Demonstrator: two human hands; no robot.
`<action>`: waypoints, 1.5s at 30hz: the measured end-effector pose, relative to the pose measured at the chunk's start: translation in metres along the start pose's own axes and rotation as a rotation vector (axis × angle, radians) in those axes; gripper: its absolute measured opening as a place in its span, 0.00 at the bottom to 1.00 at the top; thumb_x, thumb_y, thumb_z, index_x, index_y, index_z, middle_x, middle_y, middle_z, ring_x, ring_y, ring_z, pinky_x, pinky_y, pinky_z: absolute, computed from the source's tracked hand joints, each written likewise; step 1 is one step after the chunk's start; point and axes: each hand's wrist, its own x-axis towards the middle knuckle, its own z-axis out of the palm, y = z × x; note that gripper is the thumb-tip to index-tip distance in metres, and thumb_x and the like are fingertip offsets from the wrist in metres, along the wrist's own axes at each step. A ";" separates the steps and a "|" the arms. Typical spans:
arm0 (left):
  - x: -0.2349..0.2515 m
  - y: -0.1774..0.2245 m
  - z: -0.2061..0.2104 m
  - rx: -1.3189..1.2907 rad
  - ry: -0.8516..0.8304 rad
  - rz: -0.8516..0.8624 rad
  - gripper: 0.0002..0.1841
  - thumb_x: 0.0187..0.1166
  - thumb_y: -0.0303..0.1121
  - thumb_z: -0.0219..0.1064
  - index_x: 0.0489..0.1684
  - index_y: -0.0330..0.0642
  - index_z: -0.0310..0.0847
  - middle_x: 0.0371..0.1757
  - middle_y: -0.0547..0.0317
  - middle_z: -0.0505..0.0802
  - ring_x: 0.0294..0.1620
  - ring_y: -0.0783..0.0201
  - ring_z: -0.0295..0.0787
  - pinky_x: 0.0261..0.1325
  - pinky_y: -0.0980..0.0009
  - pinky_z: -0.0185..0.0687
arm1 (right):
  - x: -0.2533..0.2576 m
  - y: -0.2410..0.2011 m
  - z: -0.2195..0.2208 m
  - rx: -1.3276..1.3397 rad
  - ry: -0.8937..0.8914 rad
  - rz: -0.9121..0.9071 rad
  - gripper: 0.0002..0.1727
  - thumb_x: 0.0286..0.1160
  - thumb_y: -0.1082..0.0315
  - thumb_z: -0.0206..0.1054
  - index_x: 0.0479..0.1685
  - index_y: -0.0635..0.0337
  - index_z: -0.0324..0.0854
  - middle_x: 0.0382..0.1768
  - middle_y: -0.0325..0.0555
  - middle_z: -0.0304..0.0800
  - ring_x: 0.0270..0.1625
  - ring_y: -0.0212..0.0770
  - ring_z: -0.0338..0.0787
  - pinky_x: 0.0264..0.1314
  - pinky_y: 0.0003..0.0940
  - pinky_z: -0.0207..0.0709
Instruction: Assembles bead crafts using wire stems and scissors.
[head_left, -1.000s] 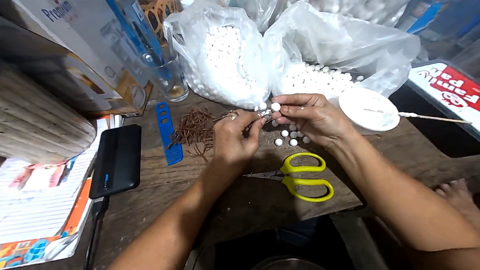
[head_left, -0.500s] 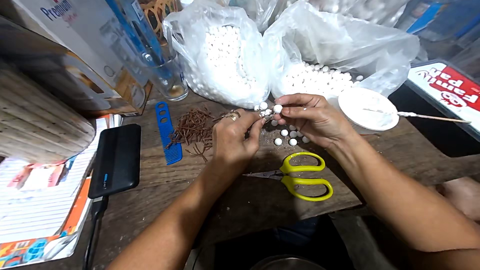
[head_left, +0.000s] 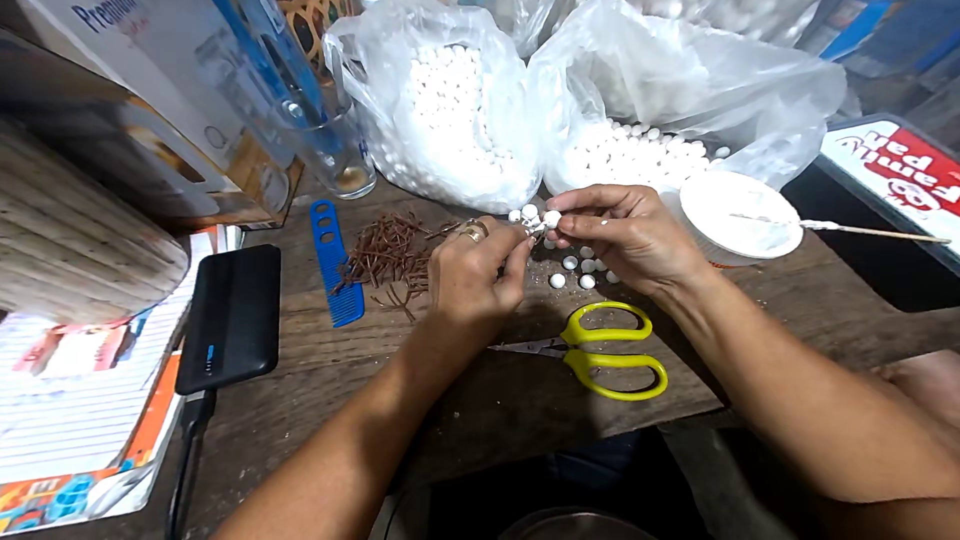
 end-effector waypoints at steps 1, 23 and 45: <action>0.000 0.000 0.000 0.000 0.001 0.003 0.07 0.74 0.26 0.68 0.34 0.33 0.93 0.28 0.50 0.91 0.31 0.62 0.87 0.37 0.71 0.80 | 0.000 0.000 0.000 -0.005 -0.002 -0.005 0.15 0.71 0.86 0.61 0.44 0.62 0.91 0.33 0.38 0.95 0.36 0.29 0.94 0.47 0.25 0.90; 0.001 0.002 -0.001 -0.051 -0.056 -0.034 0.08 0.75 0.27 0.68 0.35 0.35 0.94 0.28 0.52 0.90 0.31 0.66 0.85 0.37 0.74 0.78 | 0.001 0.001 -0.001 -0.088 0.005 -0.072 0.12 0.70 0.85 0.66 0.43 0.64 0.92 0.33 0.37 0.96 0.35 0.28 0.93 0.46 0.24 0.90; -0.001 0.002 0.001 -0.031 0.065 -0.006 0.09 0.74 0.24 0.65 0.32 0.31 0.93 0.26 0.51 0.90 0.28 0.67 0.84 0.35 0.76 0.77 | -0.003 0.000 -0.001 -0.209 -0.060 -0.125 0.12 0.66 0.84 0.70 0.44 0.61 0.91 0.36 0.34 0.96 0.36 0.25 0.93 0.44 0.20 0.89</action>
